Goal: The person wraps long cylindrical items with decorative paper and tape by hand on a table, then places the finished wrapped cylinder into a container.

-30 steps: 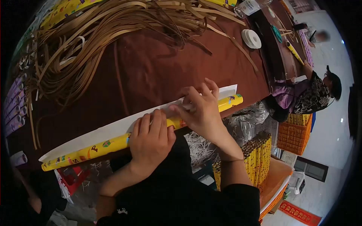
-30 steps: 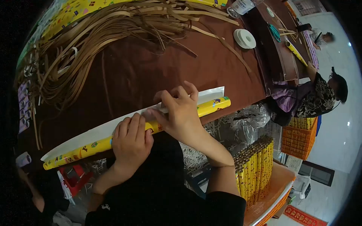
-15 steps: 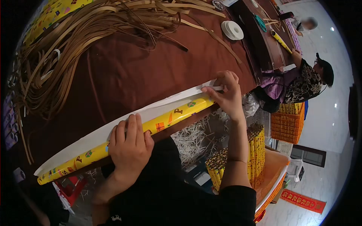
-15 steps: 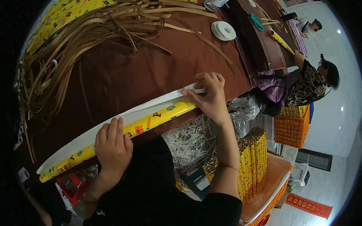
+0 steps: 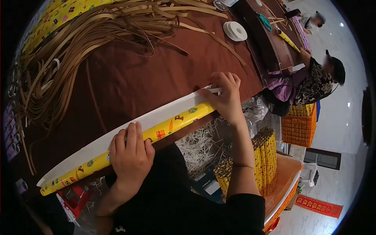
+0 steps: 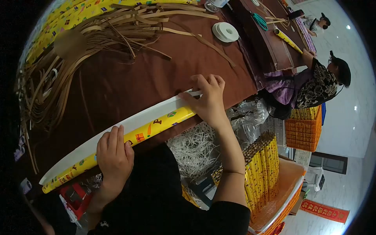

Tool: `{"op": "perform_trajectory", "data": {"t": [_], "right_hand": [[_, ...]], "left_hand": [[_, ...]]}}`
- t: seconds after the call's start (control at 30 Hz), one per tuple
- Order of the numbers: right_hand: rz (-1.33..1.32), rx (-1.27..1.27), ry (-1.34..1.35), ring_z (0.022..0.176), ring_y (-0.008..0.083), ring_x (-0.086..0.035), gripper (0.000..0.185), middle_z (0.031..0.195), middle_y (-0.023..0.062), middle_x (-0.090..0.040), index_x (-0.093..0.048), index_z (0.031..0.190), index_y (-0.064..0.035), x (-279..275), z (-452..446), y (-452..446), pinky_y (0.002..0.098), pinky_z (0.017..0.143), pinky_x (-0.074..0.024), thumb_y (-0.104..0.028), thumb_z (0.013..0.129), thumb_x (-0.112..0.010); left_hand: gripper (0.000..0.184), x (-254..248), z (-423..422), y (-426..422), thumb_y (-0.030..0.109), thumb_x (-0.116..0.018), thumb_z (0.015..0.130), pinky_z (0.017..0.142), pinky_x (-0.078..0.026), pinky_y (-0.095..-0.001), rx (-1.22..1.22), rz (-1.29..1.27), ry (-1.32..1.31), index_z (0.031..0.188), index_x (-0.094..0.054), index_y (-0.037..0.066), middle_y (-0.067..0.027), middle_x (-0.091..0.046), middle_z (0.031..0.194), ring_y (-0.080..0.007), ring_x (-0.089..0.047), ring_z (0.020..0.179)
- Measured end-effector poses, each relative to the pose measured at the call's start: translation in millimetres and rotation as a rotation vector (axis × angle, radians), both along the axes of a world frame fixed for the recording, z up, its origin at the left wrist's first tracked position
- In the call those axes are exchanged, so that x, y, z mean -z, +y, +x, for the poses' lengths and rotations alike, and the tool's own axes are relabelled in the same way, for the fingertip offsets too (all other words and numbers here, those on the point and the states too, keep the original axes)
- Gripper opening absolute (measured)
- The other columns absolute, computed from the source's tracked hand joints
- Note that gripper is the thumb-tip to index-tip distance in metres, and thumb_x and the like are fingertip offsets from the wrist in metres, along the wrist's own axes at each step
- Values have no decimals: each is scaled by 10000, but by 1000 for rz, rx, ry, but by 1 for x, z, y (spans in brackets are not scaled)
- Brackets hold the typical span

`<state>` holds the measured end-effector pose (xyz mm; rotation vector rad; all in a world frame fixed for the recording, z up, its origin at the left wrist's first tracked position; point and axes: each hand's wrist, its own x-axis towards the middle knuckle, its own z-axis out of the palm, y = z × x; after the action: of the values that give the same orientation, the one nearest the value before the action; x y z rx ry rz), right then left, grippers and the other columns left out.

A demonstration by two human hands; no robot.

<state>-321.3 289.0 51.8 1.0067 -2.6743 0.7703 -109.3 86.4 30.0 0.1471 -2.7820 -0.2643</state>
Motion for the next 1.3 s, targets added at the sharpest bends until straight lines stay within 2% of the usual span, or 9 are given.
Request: {"op": "perform_trajectory", "data": {"t": [0.33, 0.47, 0.63, 0.8, 1.0, 1.03, 1.1, 1.23, 1.3], "right_hand": [[130, -9, 47, 869, 284, -559, 386, 766, 51, -609, -619, 1004, -87, -4, 1, -2, 466, 991, -333, -211, 690, -807], [215, 31, -25, 914, 338, -536, 321, 834, 121, -569, -611, 964, -57, 0, -1, 2, 478, 932, -349, -221, 740, -772], [101, -35, -171, 875, 244, -621, 432, 979, 144, -624, -544, 1173, 76, 42, -42, 38, 353, 772, -510, -138, 850, -736], [-189, 51, -420, 867, 226, -640, 393, 968, 149, -637, -555, 1173, 83, 52, -44, 49, 343, 760, -513, -232, 952, -639], [-202, -646, -681, 991, 163, -571, 403, 1163, 126, -593, -515, 1280, 54, -40, 26, -4, 288, 857, -465, -167, 958, -616], [-229, -161, -627, 957, 169, -574, 350, 1130, 123, -607, -550, 1228, 38, -7, 11, 11, 296, 832, -469, -166, 950, -615], [-259, 325, -528, 922, 174, -577, 300, 1097, 119, -622, -585, 1175, 22, 15, -26, 30, 303, 808, -473, -164, 942, -614], [324, 355, 12, 941, 308, -617, 318, 1019, 181, -636, -619, 1089, 22, 4, -30, 18, 408, 824, -496, -244, 918, -652], [202, 268, 5, 1057, 318, -584, 314, 1142, 199, -602, -605, 1145, 15, 19, -42, 38, 441, 901, -470, -209, 928, -633]], "left_hand": [[406, -3, 1, 1, 155, -583, 847, 853, -485, -441, 0, 36, -9, 1195, -599, -53, -162, -603, 1139, -328, -568, 989], [468, -9, 11, -8, 269, -634, 843, 846, -497, -403, 52, 151, 54, 1205, -609, -27, -143, -625, 1118, -279, -583, 976], [533, -7, 65, -39, 375, -655, 854, 872, -476, -388, -52, -46, 78, 1219, -604, -10, -105, -607, 1038, -249, -563, 959], [551, -5, 107, -86, 400, -667, 816, 916, -452, -397, -106, -123, 78, 1154, -609, -30, -108, -597, 1061, -264, -557, 980], [390, 4, 115, -94, 234, -646, 793, 775, -484, -336, -28, -27, 150, 1071, -625, -40, -90, -588, 963, -224, -564, 888], [390, 6, 114, -95, 234, -646, 793, 775, -484, -336, -28, -20, 159, 1071, -625, -40, -90, -588, 963, -224, -564, 888], [346, 10, 109, -96, 188, -611, 792, 745, -485, -322, -8, -58, 210, 1053, -628, -40, -93, -592, 925, -223, -568, 859], [335, 14, 84, -95, 198, -595, 802, 732, -480, -311, -32, -129, 240, 1028, -632, -45, -86, -597, 887, -217, -570, 854], [335, 14, 74, -93, 198, -592, 806, 736, -481, -314, -7, -103, 254, 1030, -633, -47, -86, -597, 888, -219, -571, 861]]}}
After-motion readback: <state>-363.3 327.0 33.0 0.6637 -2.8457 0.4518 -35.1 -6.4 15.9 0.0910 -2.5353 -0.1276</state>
